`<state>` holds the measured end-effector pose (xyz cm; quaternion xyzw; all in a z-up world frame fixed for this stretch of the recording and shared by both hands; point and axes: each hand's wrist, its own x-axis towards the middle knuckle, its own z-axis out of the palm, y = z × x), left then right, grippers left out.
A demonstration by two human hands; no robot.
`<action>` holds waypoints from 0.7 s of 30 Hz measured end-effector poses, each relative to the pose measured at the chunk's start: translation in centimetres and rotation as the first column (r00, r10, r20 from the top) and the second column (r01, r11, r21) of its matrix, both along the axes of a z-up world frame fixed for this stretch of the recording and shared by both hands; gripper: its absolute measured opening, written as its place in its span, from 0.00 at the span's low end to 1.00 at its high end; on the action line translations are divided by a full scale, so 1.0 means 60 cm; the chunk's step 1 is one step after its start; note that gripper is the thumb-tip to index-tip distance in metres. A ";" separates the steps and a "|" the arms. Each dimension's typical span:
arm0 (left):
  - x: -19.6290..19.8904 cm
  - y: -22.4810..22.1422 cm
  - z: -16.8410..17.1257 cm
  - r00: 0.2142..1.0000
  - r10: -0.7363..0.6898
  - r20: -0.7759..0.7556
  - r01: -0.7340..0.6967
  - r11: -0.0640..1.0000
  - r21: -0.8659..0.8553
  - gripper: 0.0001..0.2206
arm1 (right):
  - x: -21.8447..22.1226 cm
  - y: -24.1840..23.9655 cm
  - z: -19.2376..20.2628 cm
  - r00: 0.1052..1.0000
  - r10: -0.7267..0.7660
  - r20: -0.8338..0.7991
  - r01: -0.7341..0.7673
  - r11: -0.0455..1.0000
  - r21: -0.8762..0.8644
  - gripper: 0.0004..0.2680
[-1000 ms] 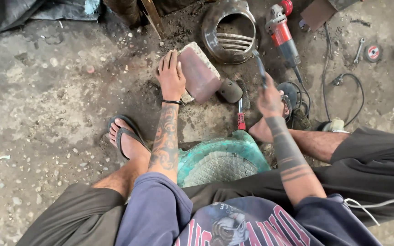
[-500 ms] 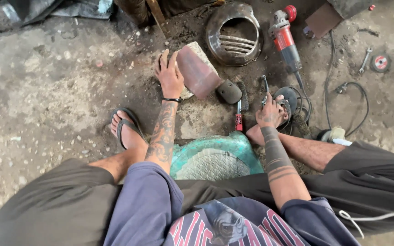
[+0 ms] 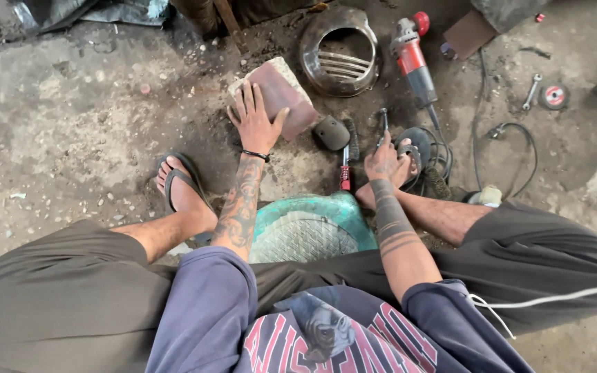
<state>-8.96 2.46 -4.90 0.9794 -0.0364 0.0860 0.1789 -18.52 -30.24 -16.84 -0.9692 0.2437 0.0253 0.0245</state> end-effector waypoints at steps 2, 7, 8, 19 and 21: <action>-0.005 -0.005 -0.003 0.999 0.047 -0.004 -0.047 0.998 0.036 0.41 | 0.003 -0.009 -0.013 0.999 -0.003 0.052 0.000 0.998 0.064 0.31; -0.005 -0.017 0.000 0.993 0.110 -0.031 -0.107 0.991 0.083 0.38 | -0.002 -0.049 -0.067 0.978 -0.034 0.205 0.004 0.989 0.148 0.27; -0.002 -0.021 0.001 0.988 0.153 -0.031 -0.149 0.984 0.101 0.38 | -0.005 -0.045 -0.047 0.968 -0.067 0.241 0.000 0.963 0.270 0.25; 0.050 -0.038 -0.010 0.918 0.377 -0.127 -0.348 0.915 0.202 0.46 | -0.032 -0.035 0.009 0.961 -0.156 0.227 0.095 0.961 0.260 0.23; 0.049 -0.040 0.023 0.919 0.381 -0.100 -0.349 0.906 0.241 0.46 | -0.034 -0.006 0.092 0.958 -0.208 0.199 0.131 0.930 0.345 0.23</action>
